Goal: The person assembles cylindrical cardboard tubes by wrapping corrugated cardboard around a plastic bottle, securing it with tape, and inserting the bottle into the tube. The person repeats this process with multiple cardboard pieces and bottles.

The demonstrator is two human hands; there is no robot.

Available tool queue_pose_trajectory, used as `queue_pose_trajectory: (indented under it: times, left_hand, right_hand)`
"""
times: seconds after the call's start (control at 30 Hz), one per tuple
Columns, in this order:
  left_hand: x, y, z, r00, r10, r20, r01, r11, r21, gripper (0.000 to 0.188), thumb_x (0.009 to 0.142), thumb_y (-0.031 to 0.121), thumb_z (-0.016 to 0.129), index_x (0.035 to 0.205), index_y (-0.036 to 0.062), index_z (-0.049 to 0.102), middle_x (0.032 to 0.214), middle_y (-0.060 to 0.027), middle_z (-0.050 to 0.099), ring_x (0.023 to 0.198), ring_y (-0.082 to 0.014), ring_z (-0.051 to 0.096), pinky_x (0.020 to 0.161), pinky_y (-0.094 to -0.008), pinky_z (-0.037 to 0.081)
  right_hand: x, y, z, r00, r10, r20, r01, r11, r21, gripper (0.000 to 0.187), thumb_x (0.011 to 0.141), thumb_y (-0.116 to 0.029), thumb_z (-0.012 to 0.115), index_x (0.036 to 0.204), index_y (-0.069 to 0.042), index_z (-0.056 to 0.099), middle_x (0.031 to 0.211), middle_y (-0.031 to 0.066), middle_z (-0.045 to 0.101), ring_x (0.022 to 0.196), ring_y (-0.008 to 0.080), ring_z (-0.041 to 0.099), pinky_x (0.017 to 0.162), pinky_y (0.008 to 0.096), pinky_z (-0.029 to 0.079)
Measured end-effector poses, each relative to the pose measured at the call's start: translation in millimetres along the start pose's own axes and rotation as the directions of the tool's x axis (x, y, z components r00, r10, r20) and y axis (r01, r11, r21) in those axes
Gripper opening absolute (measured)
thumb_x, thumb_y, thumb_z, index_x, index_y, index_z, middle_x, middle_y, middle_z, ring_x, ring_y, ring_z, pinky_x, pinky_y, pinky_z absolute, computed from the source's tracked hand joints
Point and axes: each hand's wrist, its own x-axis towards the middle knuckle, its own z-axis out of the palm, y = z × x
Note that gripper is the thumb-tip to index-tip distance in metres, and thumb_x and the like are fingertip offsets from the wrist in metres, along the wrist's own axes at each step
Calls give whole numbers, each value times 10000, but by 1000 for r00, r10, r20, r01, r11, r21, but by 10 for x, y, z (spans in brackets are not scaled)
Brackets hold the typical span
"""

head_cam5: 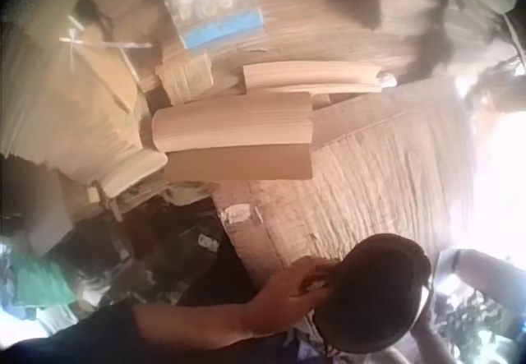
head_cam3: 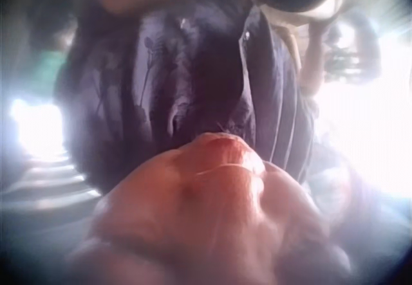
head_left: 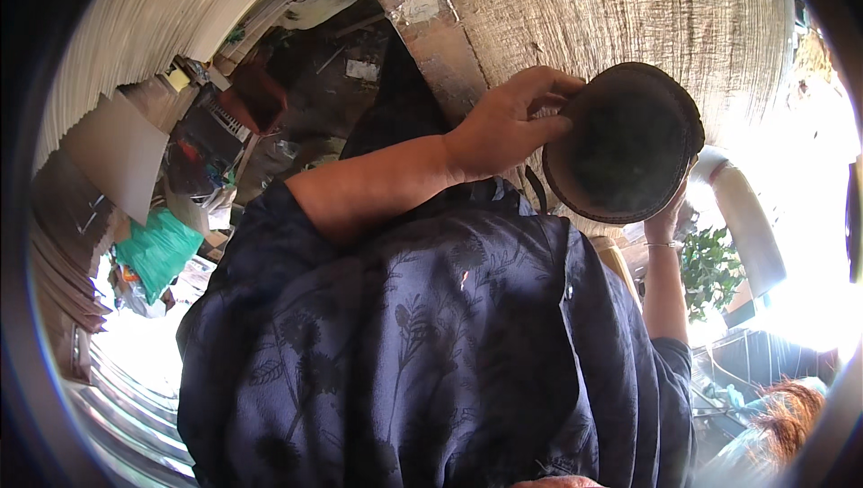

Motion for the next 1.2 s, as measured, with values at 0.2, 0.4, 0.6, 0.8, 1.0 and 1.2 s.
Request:
queue_pose_trajectory:
  times: [0.2, 0.4, 0.6, 0.8, 1.0, 1.2]
  left_hand:
    - [59, 56, -48, 988, -32, -148, 55, 987, 149, 350, 985, 65, 527, 1327, -2, 491, 1220, -95, 603, 1133, -146, 561, 998, -301, 443]
    - [507, -296, -650, 933, -36, -358, 195, 888, 417, 556, 1007, 420, 441, 1338, -23, 500, 1302, -218, 559, 1227, -274, 532, 1069, -364, 377]
    - [794, -333, -640, 988, 83, -129, -61, 985, 163, 779, 1004, 597, 344, 1536, 33, 265, 1522, -189, 359, 1435, -288, 301, 1185, -361, 206]
    - [824, -462, -807, 983, 179, -27, -153, 900, 409, 709, 1031, 500, 341, 1555, 42, 200, 1596, -162, 222, 1475, -279, 205, 1208, -385, 148]
    - [867, -437, -827, 989, 146, 12, -127, 810, 573, 710, 1030, 485, 346, 1570, 69, 147, 1621, -148, 143, 1501, -284, 97, 1219, -386, 98]
    - [907, -212, -891, 992, -101, 70, 86, 978, 191, 755, 996, 613, 362, 1563, 133, 229, 1598, -121, 254, 1428, -265, 292, 1189, -410, 223]
  right_hand:
    - [-31, -15, 36, 995, 88, 41, -85, 994, -70, 1260, 610, -196, 919, 1532, -42, 73, 1546, 245, 190, 1425, 448, 234, 1174, 522, 272]
    - [277, -471, -6, 985, 170, 43, -169, 985, -21, 1256, 540, -192, 936, 1537, -113, 176, 1536, 218, 231, 1393, 430, 314, 1142, 482, 361]
    - [353, -380, -6, 991, 126, 52, -128, 990, 52, 1288, 487, -157, 946, 1536, -126, 200, 1539, 213, 227, 1394, 420, 315, 1148, 464, 357]
    - [392, -412, -2, 993, 106, 45, -109, 991, 78, 1296, 469, -172, 952, 1531, -118, 212, 1535, 233, 230, 1393, 438, 306, 1151, 467, 338]
    - [371, -397, 34, 992, 121, 40, -124, 989, 82, 1278, 481, -174, 948, 1532, -136, 221, 1541, 223, 235, 1382, 443, 321, 1128, 486, 350]
    - [461, -530, -48, 984, 164, 70, -165, 986, 6, 1258, 489, -188, 943, 1532, -156, 239, 1551, 200, 237, 1362, 440, 350, 1099, 497, 373]
